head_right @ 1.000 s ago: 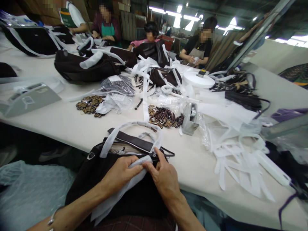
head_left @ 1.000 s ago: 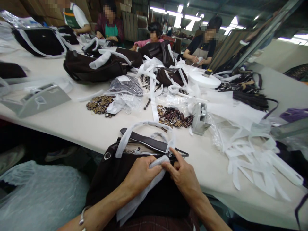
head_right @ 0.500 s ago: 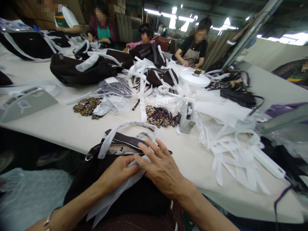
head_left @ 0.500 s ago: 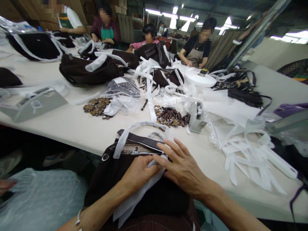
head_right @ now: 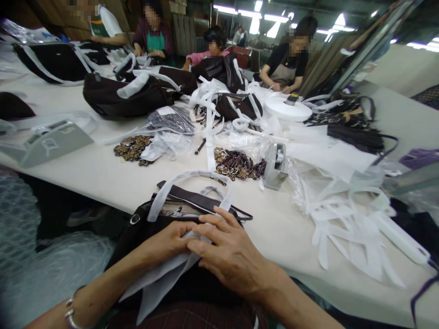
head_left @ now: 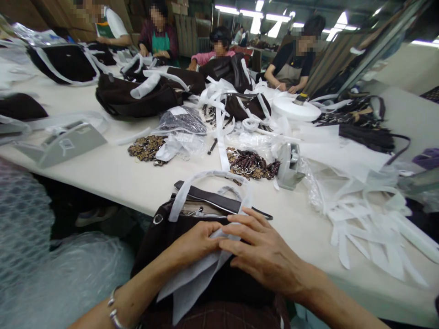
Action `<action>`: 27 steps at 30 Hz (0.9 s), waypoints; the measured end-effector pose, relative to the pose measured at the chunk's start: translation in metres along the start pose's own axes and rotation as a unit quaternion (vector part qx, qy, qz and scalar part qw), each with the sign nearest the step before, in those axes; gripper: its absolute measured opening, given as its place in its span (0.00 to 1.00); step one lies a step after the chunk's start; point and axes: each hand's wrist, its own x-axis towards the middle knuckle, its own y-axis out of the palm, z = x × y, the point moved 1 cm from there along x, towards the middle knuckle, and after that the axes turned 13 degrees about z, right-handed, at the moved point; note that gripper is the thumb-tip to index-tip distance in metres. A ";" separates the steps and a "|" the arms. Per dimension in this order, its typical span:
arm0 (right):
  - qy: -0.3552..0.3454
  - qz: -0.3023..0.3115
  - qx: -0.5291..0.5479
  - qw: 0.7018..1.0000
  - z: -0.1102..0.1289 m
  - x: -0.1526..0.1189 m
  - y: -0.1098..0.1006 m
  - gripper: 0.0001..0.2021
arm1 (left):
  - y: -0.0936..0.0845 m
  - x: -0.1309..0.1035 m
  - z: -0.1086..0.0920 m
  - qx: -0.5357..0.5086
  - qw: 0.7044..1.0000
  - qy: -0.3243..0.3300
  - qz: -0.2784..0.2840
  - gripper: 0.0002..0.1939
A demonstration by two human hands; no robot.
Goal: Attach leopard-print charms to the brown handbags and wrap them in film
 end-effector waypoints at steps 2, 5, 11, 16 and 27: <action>-0.038 -0.004 0.018 0.999 0.005 0.006 0.006 0.11 | -0.002 -0.009 0.004 -0.077 0.996 0.008 0.041 0.16; -0.075 -0.003 0.020 0.997 0.007 0.014 0.014 0.10 | -0.004 -0.028 0.012 -0.142 0.987 0.002 0.070 0.18; -0.153 0.034 0.014 0.987 0.012 0.018 0.015 0.13 | -0.002 -0.056 0.026 -0.063 0.997 -0.035 0.035 0.14; -0.155 0.034 0.003 0.987 0.013 0.025 0.019 0.12 | 0.012 -0.057 0.025 0.160 0.983 -0.031 -0.087 0.07; -0.113 0.034 0.074 0.990 -0.004 0.048 0.037 0.05 | 0.017 -0.064 0.030 0.232 0.966 0.030 -0.108 0.11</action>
